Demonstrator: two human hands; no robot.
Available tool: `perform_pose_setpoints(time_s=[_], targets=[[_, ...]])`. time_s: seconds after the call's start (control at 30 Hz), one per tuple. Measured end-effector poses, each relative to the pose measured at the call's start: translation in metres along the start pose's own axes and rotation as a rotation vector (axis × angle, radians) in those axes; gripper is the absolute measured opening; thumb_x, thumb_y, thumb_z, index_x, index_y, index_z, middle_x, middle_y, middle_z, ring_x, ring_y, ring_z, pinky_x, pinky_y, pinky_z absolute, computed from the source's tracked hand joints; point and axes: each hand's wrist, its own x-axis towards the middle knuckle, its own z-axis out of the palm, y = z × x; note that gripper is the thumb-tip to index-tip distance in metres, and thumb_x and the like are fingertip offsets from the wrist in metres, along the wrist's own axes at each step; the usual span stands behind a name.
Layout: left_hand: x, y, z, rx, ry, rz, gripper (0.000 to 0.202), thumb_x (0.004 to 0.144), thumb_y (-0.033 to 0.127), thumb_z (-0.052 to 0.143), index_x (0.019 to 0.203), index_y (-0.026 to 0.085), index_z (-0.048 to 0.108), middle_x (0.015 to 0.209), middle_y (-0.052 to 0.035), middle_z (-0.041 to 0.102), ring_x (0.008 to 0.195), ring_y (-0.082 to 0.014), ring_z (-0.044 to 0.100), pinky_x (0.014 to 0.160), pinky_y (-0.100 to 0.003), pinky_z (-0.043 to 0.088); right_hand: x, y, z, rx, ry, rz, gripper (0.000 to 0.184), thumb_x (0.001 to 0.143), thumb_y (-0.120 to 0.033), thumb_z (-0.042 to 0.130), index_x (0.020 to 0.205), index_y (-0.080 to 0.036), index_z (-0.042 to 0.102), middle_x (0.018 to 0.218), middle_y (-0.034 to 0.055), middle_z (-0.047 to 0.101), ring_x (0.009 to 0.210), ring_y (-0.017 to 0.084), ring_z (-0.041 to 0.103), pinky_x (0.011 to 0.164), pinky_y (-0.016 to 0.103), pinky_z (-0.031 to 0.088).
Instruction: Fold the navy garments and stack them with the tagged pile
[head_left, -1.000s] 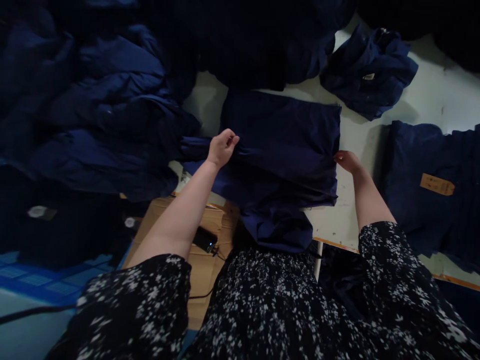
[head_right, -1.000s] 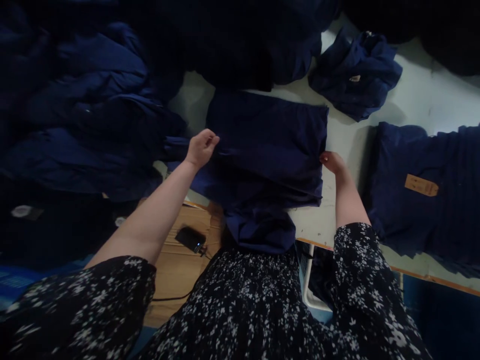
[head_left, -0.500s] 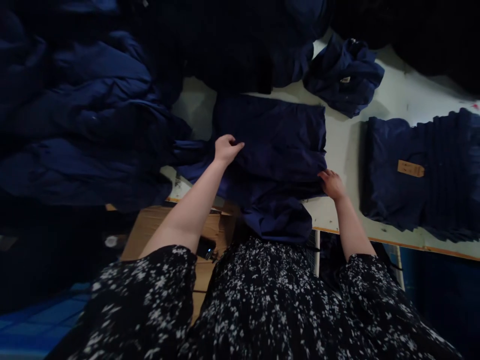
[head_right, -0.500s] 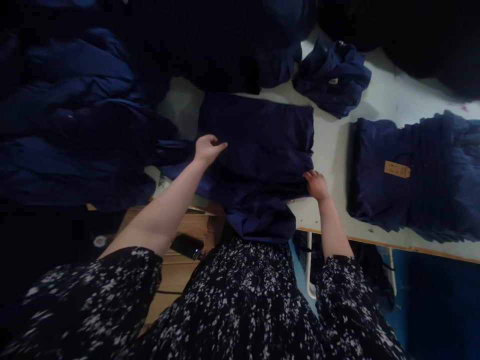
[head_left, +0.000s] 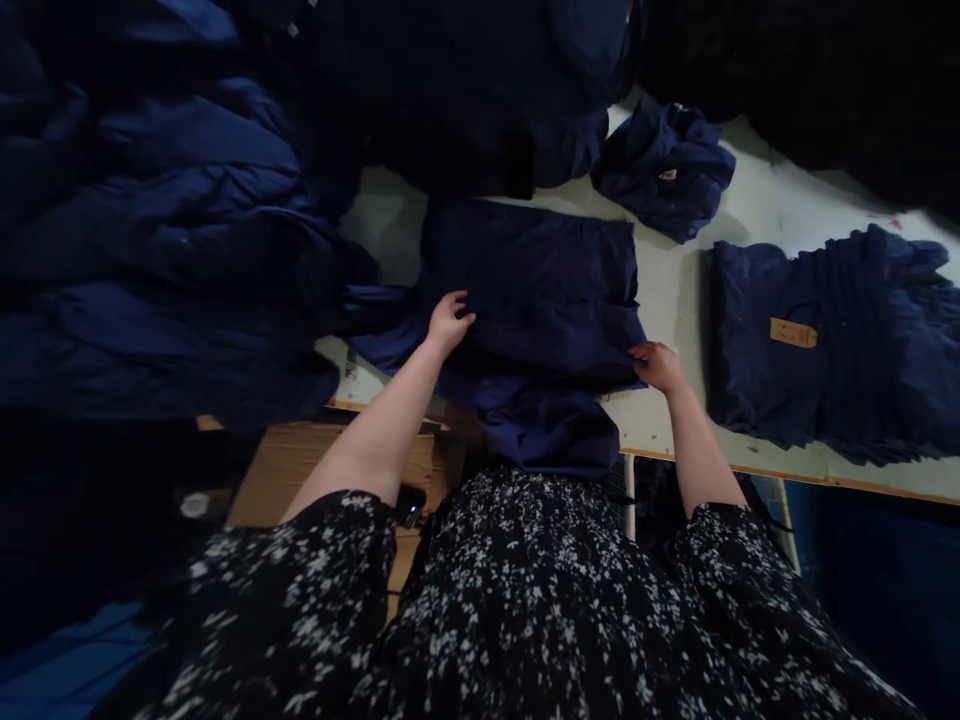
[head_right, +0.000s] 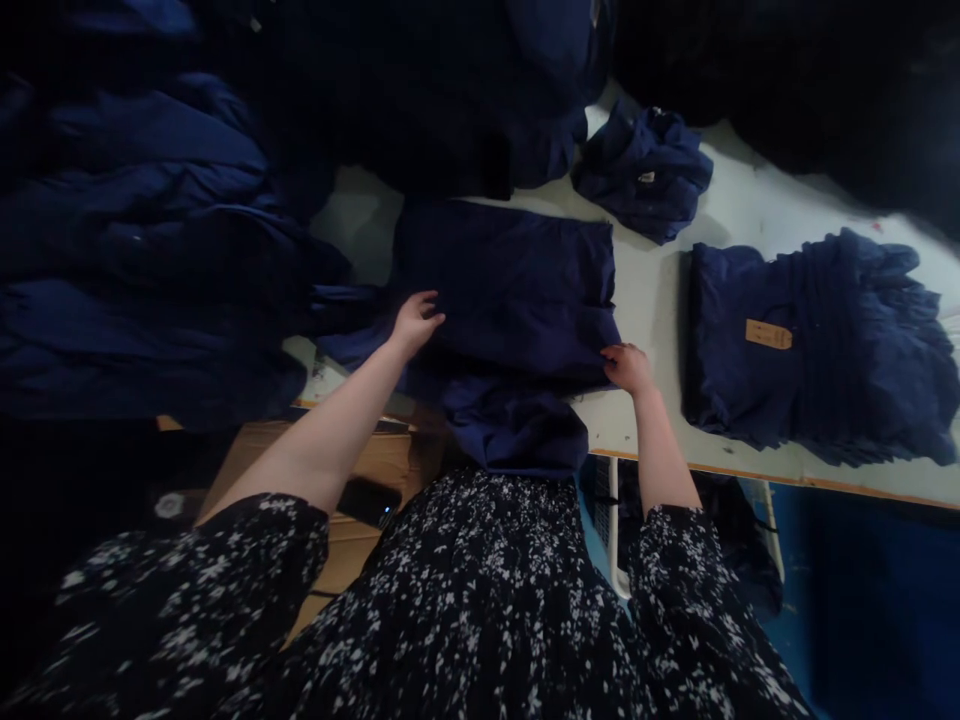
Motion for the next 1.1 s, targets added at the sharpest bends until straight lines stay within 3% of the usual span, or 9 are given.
perform_pose_setpoints(time_s=[0.13,0.3,0.43,0.53,0.63,0.7,0.87,1.0,1.1], targets=[[0.006,0.010,-0.003,0.039,-0.009,0.028,0.057,0.078,0.020,0.072,0.134,0.024,0.064,0.136,-0.0145,0.067,0.125,-0.0316,0.065,0.106,-0.046,0.054,0.029,-0.021,0.000,0.052,0.126,-0.008,0.038,0.093,-0.014,0.051,0.118,-0.022,0.080,0.121,0.0097,0.078,0.116,0.026,0.069,0.106,0.039,0.054],[0.003,0.020,0.013,0.352,0.072,0.136,0.017,0.091,0.025,0.068,0.104,0.017,0.074,0.123,-0.0188,0.067,0.128,-0.0382,0.058,0.113,-0.059,0.042,0.061,-0.048,0.010,0.030,0.160,-0.038,0.046,0.099,-0.019,0.046,0.139,-0.020,0.070,0.153,0.0118,0.062,0.144,0.030,0.053,0.123,0.050,0.041],[-0.018,0.023,0.038,0.479,-0.172,0.314,0.035,0.098,0.035,0.060,0.127,0.022,0.074,0.146,-0.0132,0.065,0.148,-0.0333,0.046,0.129,-0.055,0.023,0.067,-0.059,0.027,-0.069,0.086,-0.036,0.062,0.105,-0.045,0.049,0.164,-0.025,0.044,0.174,0.0096,0.033,0.163,0.038,0.021,0.128,0.070,0.020],[-0.030,0.019,0.048,0.720,-0.377,0.253,0.068,0.098,0.054,0.055,0.159,0.027,0.051,0.172,-0.0119,0.037,0.163,-0.0366,0.021,0.132,-0.062,0.008,0.066,-0.062,0.043,-0.108,-0.052,0.030,0.074,0.104,-0.060,0.045,0.170,-0.031,0.029,0.178,0.0078,0.020,0.165,0.042,0.011,0.124,0.078,0.018],[-0.033,0.017,0.051,0.794,-0.470,0.157,0.078,0.098,0.061,0.051,0.167,0.028,0.039,0.178,-0.0103,0.020,0.165,-0.0362,0.014,0.131,-0.065,0.006,0.067,-0.063,0.056,-0.104,-0.123,0.089,0.072,0.107,-0.057,0.039,0.172,-0.031,0.023,0.179,0.0071,0.015,0.166,0.040,0.007,0.124,0.079,0.015],[-0.028,0.018,0.045,0.728,-0.468,0.167,0.074,0.097,0.057,0.054,0.164,0.027,0.045,0.176,-0.0108,0.026,0.164,-0.0353,0.021,0.132,-0.064,0.012,0.070,-0.063,0.059,-0.083,-0.124,0.114,0.070,0.107,-0.054,0.039,0.171,-0.030,0.024,0.179,0.0073,0.015,0.166,0.040,0.007,0.123,0.080,0.015],[-0.006,0.017,-0.023,0.517,-0.157,0.219,0.035,0.091,0.032,0.063,0.124,0.028,0.076,0.142,-0.0075,0.070,0.138,-0.0259,0.060,0.120,-0.039,0.043,0.081,-0.074,0.050,-0.019,0.019,0.124,0.060,0.097,-0.043,0.059,0.155,-0.029,0.057,0.165,0.0157,0.047,0.153,0.046,0.040,0.114,0.074,0.041],[0.009,0.007,-0.110,0.555,0.407,-0.055,0.030,0.096,0.023,0.049,0.117,0.017,0.070,0.129,-0.0224,0.068,0.130,-0.0347,0.060,0.113,-0.057,0.042,0.080,-0.111,0.052,0.132,0.176,0.019,0.039,0.096,-0.035,0.054,0.127,-0.029,0.076,0.129,0.0148,0.073,0.120,0.034,0.070,0.098,0.047,0.059],[0.024,0.000,-0.167,0.429,0.703,-0.244,0.024,0.101,0.033,0.047,0.103,0.018,0.066,0.109,-0.0172,0.073,0.114,-0.0285,0.066,0.099,-0.046,0.048,0.073,-0.136,0.065,0.224,0.076,-0.029,0.029,0.094,-0.032,0.056,0.109,-0.031,0.081,0.115,0.0092,0.078,0.104,0.029,0.076,0.089,0.041,0.062]])
